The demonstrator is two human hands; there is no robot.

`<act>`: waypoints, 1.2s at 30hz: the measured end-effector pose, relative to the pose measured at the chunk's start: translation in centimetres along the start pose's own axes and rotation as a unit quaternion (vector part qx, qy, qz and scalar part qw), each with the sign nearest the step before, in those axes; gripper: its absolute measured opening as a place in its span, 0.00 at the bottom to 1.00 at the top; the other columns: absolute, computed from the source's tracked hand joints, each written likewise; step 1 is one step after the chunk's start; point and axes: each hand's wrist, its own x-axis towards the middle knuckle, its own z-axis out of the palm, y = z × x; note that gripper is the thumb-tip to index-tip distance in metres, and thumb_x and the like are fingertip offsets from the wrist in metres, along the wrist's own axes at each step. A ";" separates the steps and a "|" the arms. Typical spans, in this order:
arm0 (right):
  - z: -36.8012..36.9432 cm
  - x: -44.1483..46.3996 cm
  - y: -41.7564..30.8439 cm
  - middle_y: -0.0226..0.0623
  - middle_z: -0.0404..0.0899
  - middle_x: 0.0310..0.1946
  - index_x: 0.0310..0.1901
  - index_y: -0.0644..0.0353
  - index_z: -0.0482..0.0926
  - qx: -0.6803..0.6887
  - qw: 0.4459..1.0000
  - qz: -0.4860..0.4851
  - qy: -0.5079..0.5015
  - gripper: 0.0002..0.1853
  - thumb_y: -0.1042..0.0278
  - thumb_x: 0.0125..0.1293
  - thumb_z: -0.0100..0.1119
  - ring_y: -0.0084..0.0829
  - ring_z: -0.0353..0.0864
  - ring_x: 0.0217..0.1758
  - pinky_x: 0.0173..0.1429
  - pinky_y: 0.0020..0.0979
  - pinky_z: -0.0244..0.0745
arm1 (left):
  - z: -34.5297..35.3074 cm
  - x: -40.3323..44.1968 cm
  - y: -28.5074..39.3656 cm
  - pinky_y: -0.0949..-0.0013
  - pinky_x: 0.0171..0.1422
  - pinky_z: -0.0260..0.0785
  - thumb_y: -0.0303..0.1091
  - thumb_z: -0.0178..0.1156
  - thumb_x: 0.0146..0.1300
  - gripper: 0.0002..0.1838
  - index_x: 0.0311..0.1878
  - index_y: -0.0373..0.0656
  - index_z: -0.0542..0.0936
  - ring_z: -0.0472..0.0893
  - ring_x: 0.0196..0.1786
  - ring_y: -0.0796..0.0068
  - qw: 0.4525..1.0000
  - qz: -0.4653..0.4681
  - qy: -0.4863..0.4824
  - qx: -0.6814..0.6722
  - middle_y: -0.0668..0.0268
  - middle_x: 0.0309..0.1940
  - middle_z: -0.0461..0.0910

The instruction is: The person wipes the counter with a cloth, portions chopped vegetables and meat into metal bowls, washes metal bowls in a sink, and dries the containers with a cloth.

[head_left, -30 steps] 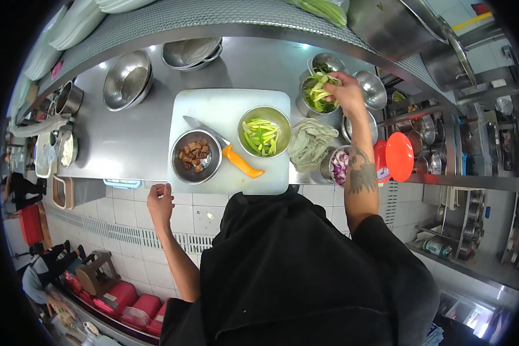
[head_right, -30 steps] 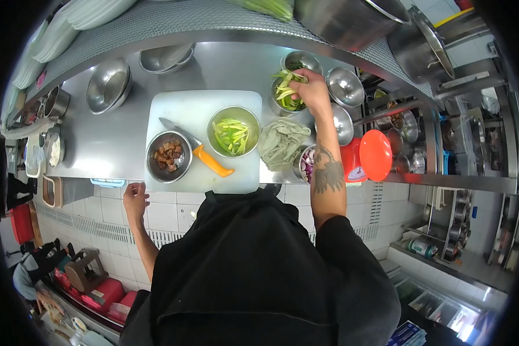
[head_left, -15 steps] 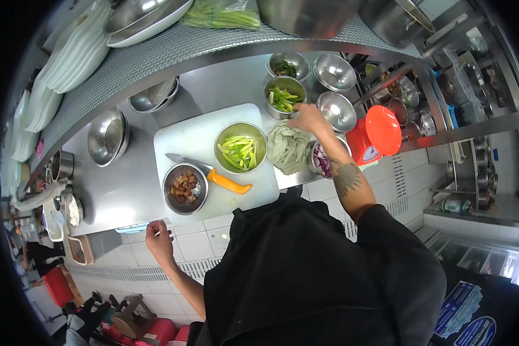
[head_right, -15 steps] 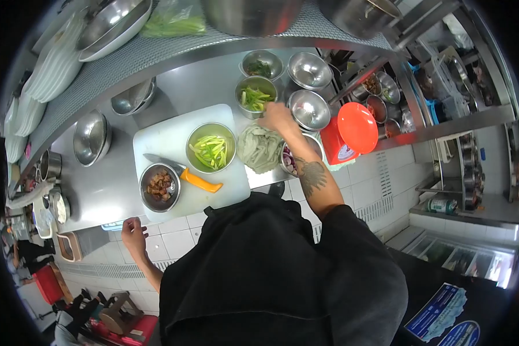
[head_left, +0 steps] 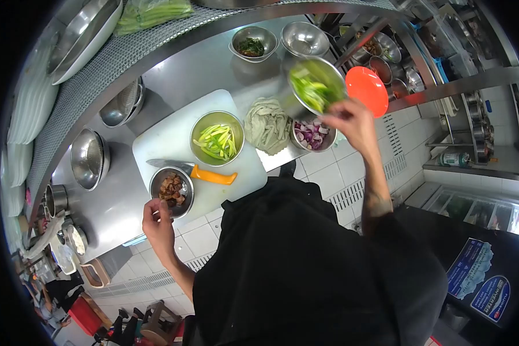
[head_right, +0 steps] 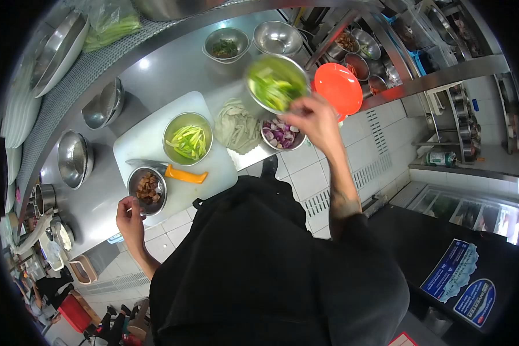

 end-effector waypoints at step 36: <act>16.7 -4.1 -11.4 0.42 0.80 0.37 0.49 0.64 0.77 0.132 0.943 -0.167 -0.256 0.15 0.67 0.63 0.62 0.33 0.81 0.33 0.38 0.29 0.76 | -1.4 -0.9 -7.6 0.73 0.31 0.79 0.21 0.53 0.60 0.10 0.25 0.43 0.66 0.77 0.29 0.79 0.963 -0.129 0.019 -0.235 0.67 0.28 0.76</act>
